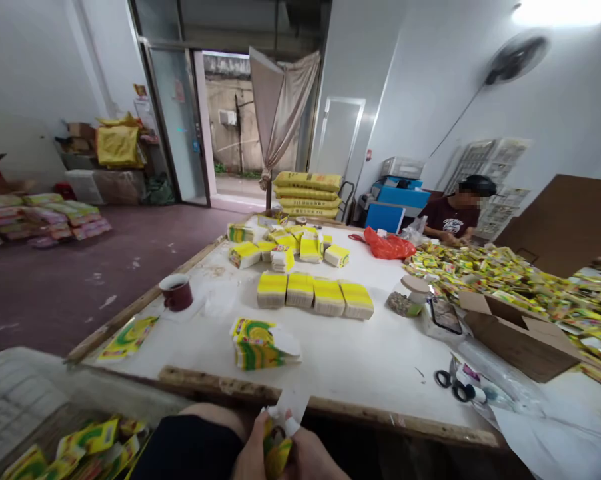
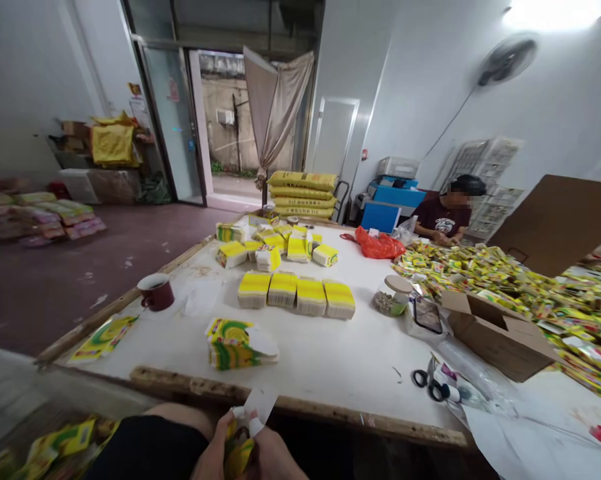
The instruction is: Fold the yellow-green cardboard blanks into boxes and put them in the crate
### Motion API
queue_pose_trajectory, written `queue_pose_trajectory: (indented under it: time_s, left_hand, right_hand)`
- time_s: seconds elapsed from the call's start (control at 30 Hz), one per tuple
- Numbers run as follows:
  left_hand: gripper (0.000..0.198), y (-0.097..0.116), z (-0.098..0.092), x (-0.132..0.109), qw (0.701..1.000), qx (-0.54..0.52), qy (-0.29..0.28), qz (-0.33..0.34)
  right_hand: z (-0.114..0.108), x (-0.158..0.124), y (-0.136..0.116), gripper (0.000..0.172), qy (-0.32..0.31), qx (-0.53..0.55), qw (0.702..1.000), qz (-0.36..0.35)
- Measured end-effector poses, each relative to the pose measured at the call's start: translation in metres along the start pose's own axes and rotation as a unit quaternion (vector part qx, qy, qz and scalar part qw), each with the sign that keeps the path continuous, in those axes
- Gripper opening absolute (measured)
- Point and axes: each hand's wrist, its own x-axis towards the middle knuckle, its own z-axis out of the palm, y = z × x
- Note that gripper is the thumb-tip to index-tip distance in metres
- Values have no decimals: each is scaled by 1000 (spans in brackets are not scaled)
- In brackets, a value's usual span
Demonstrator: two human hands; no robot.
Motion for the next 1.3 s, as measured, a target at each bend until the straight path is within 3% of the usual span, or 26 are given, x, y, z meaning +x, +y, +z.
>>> queue_pose_trajectory:
  time_s: [0.07,0.2,0.4,0.6,0.83,1.0,1.13,1.3]
  left_hand:
    - [79,-4,5,-4,999,1,18,40]
    - [76,-7,5,-6,998,18,8,56]
    - [73,2,-2,0,997,16,17,73]
    - [64,24,-1,-8,997,-23,34,70]
    - [62,18,6,-13,992,-15,104,68]
    - [64,14,1,-10,995,29,66,75]
    - [62,20,-3,-11,995,22,59,72]
    - [62,19,-1,-12,995,16,69,76]
  right_hand:
    - [1,-3,1,54,19,6,1000,-13]
    - [3,-6,-1,52,44,5,999,-18]
    - [4,-3,-7,49,19,8,1000,7]
    - [3,-8,-25,55,30,-37,997,-53]
    - [-13,-25,-57,65,25,-119,980,-159]
    - [-20,-28,-65,73,37,-146,971,-187]
    - [-16,-30,-64,73,89,-108,966,-217]
    - [-9,-40,-71,75,107,-88,960,-244]
